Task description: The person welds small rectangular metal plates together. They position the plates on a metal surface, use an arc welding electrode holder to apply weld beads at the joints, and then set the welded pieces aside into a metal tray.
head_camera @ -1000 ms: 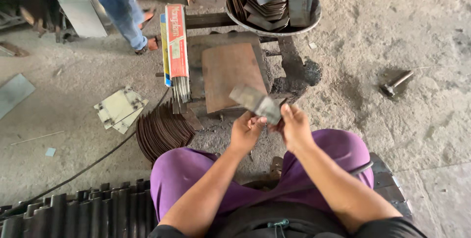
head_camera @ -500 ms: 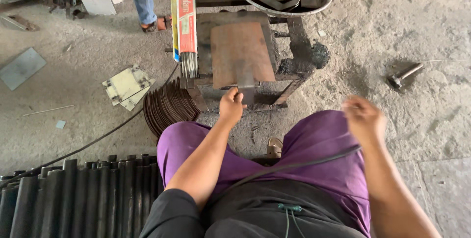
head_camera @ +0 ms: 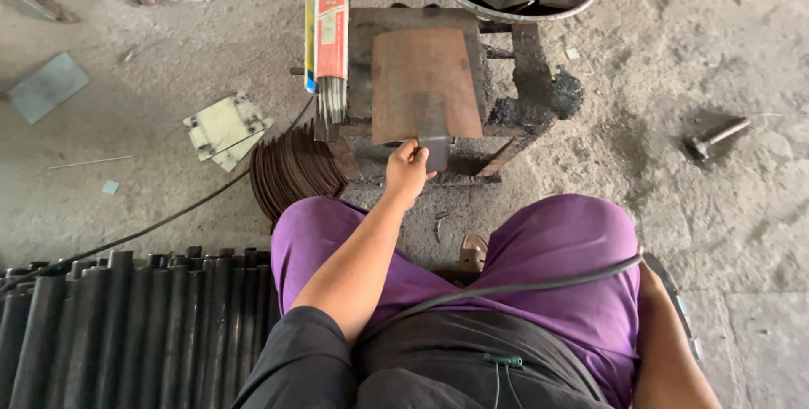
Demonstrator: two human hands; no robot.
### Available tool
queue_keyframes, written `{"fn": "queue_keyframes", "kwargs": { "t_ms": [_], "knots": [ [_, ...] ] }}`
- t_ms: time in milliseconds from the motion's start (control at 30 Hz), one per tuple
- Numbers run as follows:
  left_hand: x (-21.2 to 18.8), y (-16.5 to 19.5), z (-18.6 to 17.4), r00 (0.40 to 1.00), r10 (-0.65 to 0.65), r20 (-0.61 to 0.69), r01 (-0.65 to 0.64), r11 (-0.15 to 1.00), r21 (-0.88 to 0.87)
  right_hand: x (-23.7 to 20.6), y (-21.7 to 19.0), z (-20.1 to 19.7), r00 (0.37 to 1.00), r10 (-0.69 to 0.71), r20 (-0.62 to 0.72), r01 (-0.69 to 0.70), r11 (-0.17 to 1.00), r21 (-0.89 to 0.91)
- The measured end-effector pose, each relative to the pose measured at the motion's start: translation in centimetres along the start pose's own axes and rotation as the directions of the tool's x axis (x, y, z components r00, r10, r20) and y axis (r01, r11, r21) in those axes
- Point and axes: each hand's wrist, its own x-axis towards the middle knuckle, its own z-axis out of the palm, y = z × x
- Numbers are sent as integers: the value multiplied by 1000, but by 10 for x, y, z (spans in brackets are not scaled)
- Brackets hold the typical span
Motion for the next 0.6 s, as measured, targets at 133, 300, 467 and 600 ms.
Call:
{"fn": "queue_keyframes", "kwargs": {
  "t_ms": [133, 300, 467, 600],
  "knots": [
    [1, 1, 3, 998, -16, -54, 16, 1000, 10, 38, 5, 3, 991, -104, 81, 108, 993, -53],
    [-1, 0, 6, 993, 9, -120, -4, 999, 47, 61, -7, 1, 987, -153, 55, 158, 981, -109],
    [-3, 1, 6, 991, 15, -135, -5, 997, 71, 34, -75, 24, 954, -43, -297, -14, 982, -189],
    [-3, 6, 6, 989, 29, -142, -17, 996, 88, 10, -141, 27, 840, -219, -496, 231, 972, -39]
  ]
}}
